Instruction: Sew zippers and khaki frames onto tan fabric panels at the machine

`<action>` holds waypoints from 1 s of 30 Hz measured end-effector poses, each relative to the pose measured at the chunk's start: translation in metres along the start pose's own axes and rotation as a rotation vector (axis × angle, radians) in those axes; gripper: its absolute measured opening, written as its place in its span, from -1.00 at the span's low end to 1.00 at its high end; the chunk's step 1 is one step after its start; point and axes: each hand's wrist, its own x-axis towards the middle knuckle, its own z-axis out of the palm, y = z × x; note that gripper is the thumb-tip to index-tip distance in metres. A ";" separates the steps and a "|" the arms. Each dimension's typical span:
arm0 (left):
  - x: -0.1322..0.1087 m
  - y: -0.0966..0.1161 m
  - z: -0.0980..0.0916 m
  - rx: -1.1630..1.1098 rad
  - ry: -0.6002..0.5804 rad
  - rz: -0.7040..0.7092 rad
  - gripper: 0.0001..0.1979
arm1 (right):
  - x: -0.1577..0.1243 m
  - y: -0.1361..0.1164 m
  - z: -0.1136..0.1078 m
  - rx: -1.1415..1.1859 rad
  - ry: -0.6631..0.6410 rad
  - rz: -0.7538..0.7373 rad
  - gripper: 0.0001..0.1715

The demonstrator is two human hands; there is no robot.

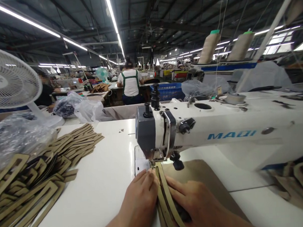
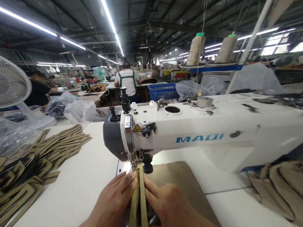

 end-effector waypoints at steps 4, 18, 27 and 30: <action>0.000 0.003 -0.002 -0.027 -0.064 -0.042 -0.81 | -0.002 -0.003 0.000 -0.029 -0.026 0.031 -0.27; 0.003 0.007 -0.009 0.046 -0.165 -0.056 -0.89 | -0.007 0.000 0.001 -0.076 0.010 -0.001 -0.31; 0.009 0.002 -0.011 0.162 -0.131 0.032 -0.83 | -0.006 0.012 0.003 -0.038 0.084 -0.038 -0.30; 0.011 -0.002 -0.012 0.156 -0.161 0.031 -0.81 | -0.005 0.014 0.003 -0.061 0.108 -0.024 -0.33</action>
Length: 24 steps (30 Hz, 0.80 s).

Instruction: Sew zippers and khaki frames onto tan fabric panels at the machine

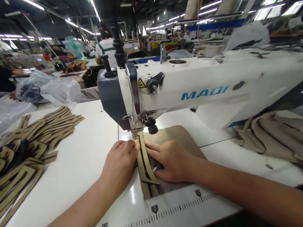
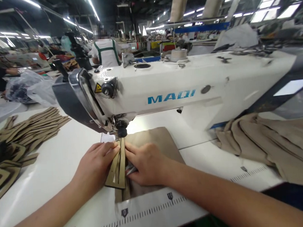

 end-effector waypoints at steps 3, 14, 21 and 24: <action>0.003 -0.003 0.000 -0.009 -0.058 -0.033 -0.81 | 0.004 0.003 -0.001 -0.026 0.007 0.005 -0.39; -0.001 -0.004 0.011 -0.106 -0.020 -0.148 -0.77 | 0.028 0.031 0.005 -0.053 0.107 -0.034 -0.60; -0.011 -0.001 0.004 -0.149 -0.012 -0.127 -0.63 | 0.007 0.012 0.004 -0.057 0.265 -0.040 -0.78; -0.013 0.001 0.002 -0.196 -0.011 -0.138 -0.69 | -0.017 -0.009 0.008 -0.068 0.355 -0.064 -0.78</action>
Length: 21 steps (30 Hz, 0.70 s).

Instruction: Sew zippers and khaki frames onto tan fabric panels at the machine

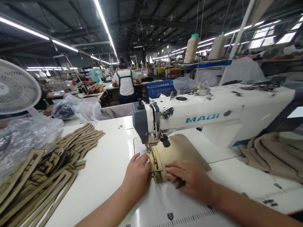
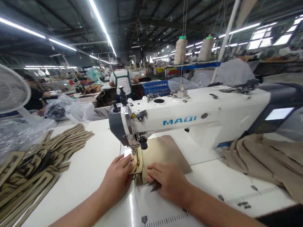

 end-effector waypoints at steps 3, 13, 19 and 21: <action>0.002 -0.001 -0.004 -0.077 -0.008 -0.030 -0.81 | -0.012 -0.016 -0.002 -0.064 0.074 -0.098 -0.75; 0.000 -0.005 -0.004 -0.198 0.045 -0.111 -0.84 | 0.001 -0.023 0.006 -0.172 -0.057 -0.126 -0.65; -0.002 -0.005 -0.001 -0.190 0.069 -0.113 -0.85 | 0.007 -0.029 0.005 -0.220 -0.030 -0.167 -0.66; -0.003 -0.004 -0.001 -0.180 0.075 -0.105 -0.84 | 0.007 -0.030 0.008 -0.244 -0.004 -0.185 -0.67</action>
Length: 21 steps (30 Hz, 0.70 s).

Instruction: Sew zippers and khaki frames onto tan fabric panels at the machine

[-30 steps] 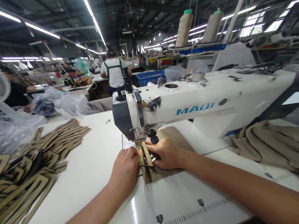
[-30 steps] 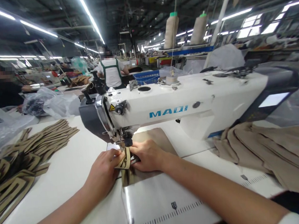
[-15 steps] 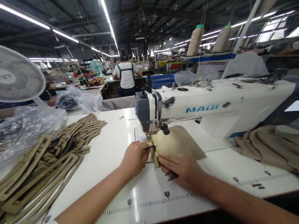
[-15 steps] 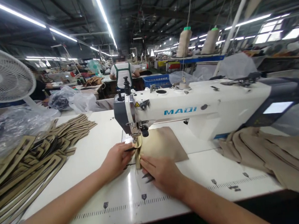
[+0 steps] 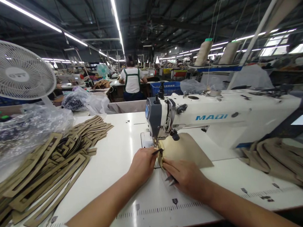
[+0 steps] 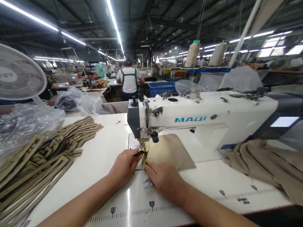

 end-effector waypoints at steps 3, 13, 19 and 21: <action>-0.003 0.001 0.000 0.015 0.017 0.042 -0.83 | 0.001 -0.003 0.006 -0.029 0.038 -0.014 -0.66; -0.012 0.002 0.008 0.081 0.038 0.195 -0.77 | 0.000 -0.012 0.014 0.014 0.055 0.029 -0.60; -0.010 0.004 0.007 0.105 0.014 0.209 -0.80 | -0.003 -0.009 0.019 0.037 0.052 0.046 -0.64; -0.008 0.004 0.006 0.111 -0.007 0.206 -0.80 | -0.002 -0.007 0.020 0.055 0.041 0.049 -0.65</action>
